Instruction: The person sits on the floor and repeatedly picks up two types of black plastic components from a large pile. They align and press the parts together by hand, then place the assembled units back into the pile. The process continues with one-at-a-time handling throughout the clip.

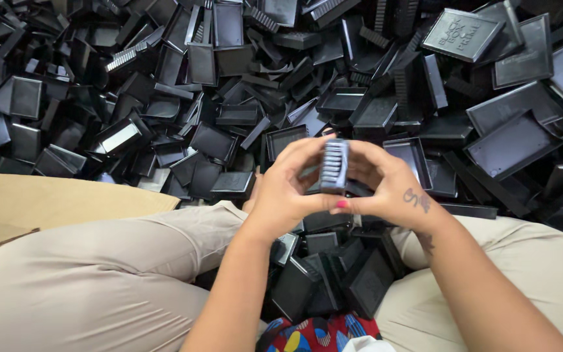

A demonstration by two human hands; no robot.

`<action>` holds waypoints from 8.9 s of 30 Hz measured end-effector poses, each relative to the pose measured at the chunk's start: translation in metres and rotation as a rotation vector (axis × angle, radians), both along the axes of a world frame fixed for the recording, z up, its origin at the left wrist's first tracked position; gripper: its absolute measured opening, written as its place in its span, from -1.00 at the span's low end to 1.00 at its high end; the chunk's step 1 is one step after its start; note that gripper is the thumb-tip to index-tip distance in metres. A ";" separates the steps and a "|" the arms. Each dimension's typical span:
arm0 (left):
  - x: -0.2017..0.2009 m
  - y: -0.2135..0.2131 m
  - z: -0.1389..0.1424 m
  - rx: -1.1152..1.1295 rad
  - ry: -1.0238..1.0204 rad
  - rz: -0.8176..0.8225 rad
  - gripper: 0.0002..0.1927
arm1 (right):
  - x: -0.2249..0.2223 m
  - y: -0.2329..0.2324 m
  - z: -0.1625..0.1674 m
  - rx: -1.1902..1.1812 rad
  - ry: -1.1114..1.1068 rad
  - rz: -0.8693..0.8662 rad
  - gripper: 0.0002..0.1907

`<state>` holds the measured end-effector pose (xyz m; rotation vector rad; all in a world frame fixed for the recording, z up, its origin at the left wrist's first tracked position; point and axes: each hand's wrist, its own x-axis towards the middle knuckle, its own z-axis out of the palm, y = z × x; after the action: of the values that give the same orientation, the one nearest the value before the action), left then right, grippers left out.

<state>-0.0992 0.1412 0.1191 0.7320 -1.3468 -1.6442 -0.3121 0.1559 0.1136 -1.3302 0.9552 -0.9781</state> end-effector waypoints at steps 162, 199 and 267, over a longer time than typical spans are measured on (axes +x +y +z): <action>-0.082 -0.022 -0.065 0.247 0.342 0.013 -0.27 | 0.034 0.050 -0.046 -0.267 0.298 -0.572 -0.40; -0.069 -0.050 -0.086 0.597 0.191 0.623 -0.58 | -0.019 -0.098 0.016 -0.099 1.241 -0.667 -0.12; -0.069 -0.022 -0.052 0.600 -0.063 -0.446 -0.54 | -0.013 0.015 -0.009 -0.231 0.204 -0.413 -0.41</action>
<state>-0.1679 0.1191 0.0666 0.8666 -1.1077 -2.4553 -0.3254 0.1713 0.1050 -1.4763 1.3400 -1.3141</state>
